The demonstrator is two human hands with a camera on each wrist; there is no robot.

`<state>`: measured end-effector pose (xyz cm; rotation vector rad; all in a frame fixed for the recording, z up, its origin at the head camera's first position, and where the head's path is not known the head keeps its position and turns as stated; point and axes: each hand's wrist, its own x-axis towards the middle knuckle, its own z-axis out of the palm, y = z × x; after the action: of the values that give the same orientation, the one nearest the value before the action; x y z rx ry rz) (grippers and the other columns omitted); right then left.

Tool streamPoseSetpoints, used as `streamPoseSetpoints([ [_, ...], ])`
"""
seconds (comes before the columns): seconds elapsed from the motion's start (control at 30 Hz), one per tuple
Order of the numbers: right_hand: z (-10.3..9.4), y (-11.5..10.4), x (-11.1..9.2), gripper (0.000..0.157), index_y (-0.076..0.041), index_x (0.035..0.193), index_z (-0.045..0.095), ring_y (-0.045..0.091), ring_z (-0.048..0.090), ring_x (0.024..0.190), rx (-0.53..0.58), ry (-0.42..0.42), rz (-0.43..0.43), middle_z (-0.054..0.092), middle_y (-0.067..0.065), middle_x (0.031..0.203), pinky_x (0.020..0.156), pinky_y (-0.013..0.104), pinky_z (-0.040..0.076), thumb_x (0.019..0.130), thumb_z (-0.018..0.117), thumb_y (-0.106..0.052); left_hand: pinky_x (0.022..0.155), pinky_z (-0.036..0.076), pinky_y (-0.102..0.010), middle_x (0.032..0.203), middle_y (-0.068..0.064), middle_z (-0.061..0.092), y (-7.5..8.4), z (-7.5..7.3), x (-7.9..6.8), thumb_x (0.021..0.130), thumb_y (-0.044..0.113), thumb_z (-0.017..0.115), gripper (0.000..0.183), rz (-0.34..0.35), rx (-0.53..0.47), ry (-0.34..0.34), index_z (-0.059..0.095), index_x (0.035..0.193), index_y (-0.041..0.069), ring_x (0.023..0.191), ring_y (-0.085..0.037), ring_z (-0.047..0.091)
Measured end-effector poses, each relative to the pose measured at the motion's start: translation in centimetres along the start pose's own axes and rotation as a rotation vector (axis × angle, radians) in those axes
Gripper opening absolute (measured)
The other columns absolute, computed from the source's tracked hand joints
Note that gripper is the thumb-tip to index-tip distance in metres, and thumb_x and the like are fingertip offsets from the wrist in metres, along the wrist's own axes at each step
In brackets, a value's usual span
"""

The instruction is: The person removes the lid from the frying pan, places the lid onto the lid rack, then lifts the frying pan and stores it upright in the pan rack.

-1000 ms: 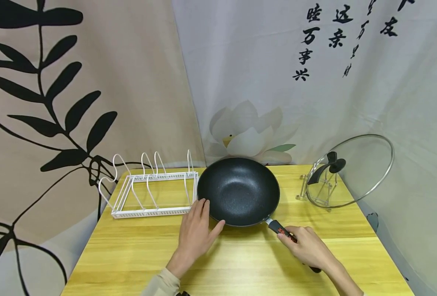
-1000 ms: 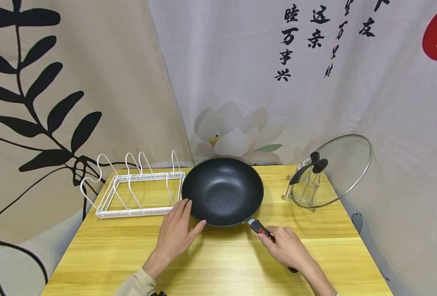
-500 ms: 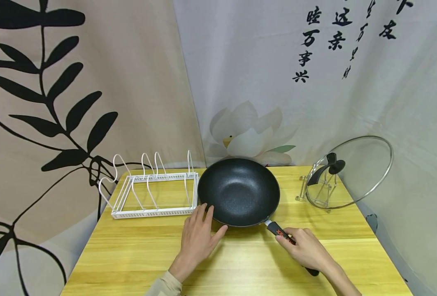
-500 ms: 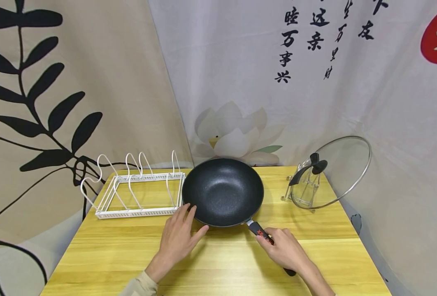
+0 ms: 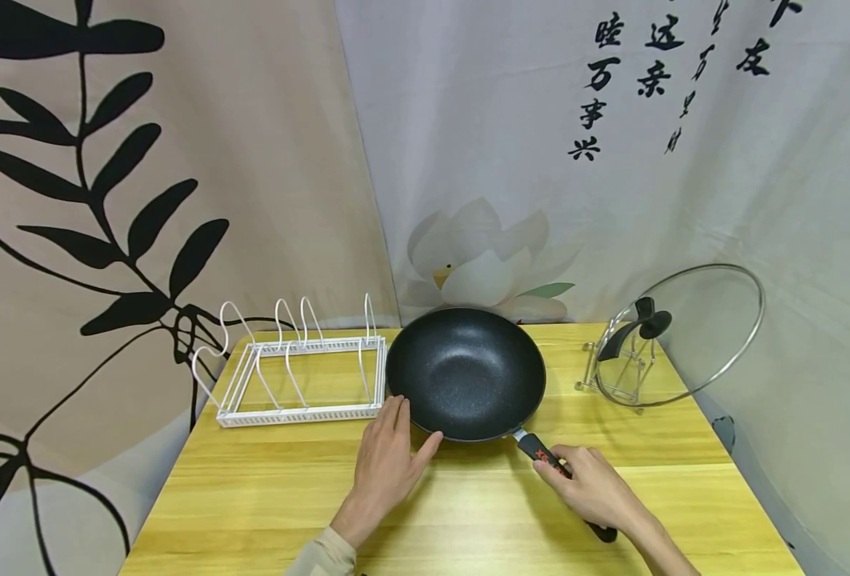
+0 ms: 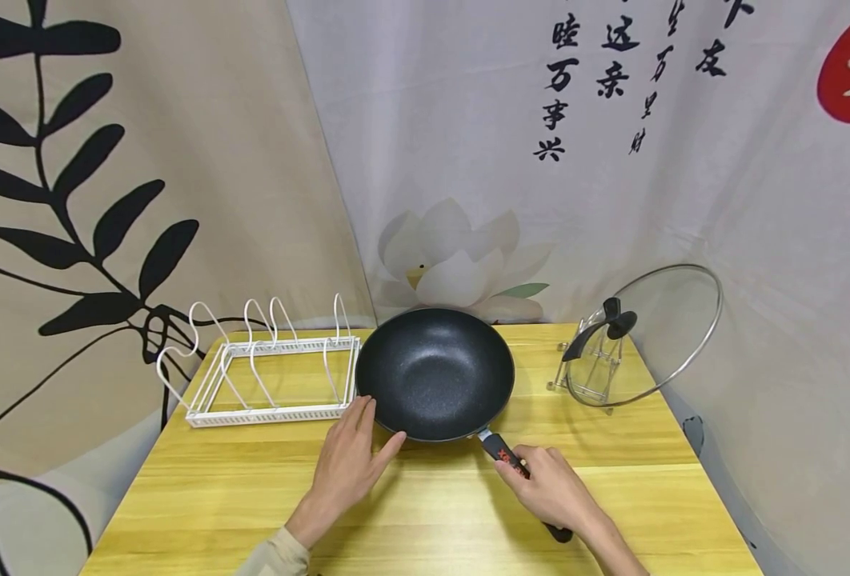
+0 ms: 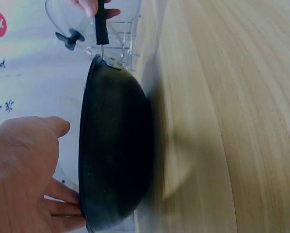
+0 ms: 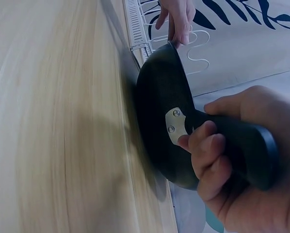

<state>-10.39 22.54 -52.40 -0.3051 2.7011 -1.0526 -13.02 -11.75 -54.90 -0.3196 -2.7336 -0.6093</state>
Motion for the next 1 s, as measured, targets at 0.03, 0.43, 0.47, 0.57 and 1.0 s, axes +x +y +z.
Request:
streamPoseSetpoints([
  [0.03,0.03,-0.01,0.02,0.037,-0.016,0.092,0.071,0.002,0.038,0.048,0.007,-0.003,0.0,0.043,-0.011,0.062,0.047,0.021,0.033,0.114,0.067,-0.045,0.12,0.055,-0.066,0.162,-0.033,0.059,-0.02,0.0,0.04,0.107,0.055,0.074,0.084,-0.001,-0.001,-0.001,0.059,0.153,-0.014,0.152,-0.051,0.059],
  [0.43,0.25,0.11,0.2,0.043,-0.006,0.096,0.073,0.002,0.045,0.045,0.097,-0.067,-0.029,0.051,-0.01,0.057,0.043,0.022,0.036,0.116,0.064,-0.043,0.124,0.054,-0.064,0.164,-0.034,0.056,-0.24,0.09,0.28,0.105,0.054,0.076,0.087,-0.009,0.007,-0.026,0.058,0.154,-0.016,0.154,-0.051,0.057],
  [0.47,0.26,0.14,0.22,0.043,-0.005,0.096,0.072,0.002,0.046,0.044,0.111,-0.077,-0.032,0.052,-0.01,0.056,0.043,0.022,0.036,0.116,0.064,-0.043,0.124,0.053,-0.064,0.165,-0.034,0.055,-0.27,0.12,0.29,0.105,0.054,0.076,0.087,-0.01,0.007,-0.028,0.057,0.154,-0.016,0.155,-0.051,0.057],
  [0.57,0.31,0.16,0.29,0.045,-0.004,0.097,0.072,0.002,0.051,0.043,0.142,-0.106,-0.039,0.056,-0.009,0.055,0.043,0.022,0.037,0.116,0.063,-0.043,0.126,0.052,-0.063,0.167,-0.035,0.053,-0.36,0.19,0.31,0.106,0.054,0.075,0.088,-0.016,0.001,-0.034,0.056,0.155,-0.016,0.156,-0.051,0.055],
  [1.0,0.52,0.11,0.55,0.048,0.001,0.101,0.07,0.008,0.055,0.045,0.323,-0.253,-0.016,0.063,-0.002,0.058,0.043,0.024,0.041,0.116,0.063,-0.044,0.133,0.044,-0.061,0.172,-0.036,0.046,-0.81,0.44,0.95,0.109,0.052,0.071,0.089,-0.044,-0.074,-0.076,0.05,0.159,-0.018,0.163,-0.051,0.047],
])
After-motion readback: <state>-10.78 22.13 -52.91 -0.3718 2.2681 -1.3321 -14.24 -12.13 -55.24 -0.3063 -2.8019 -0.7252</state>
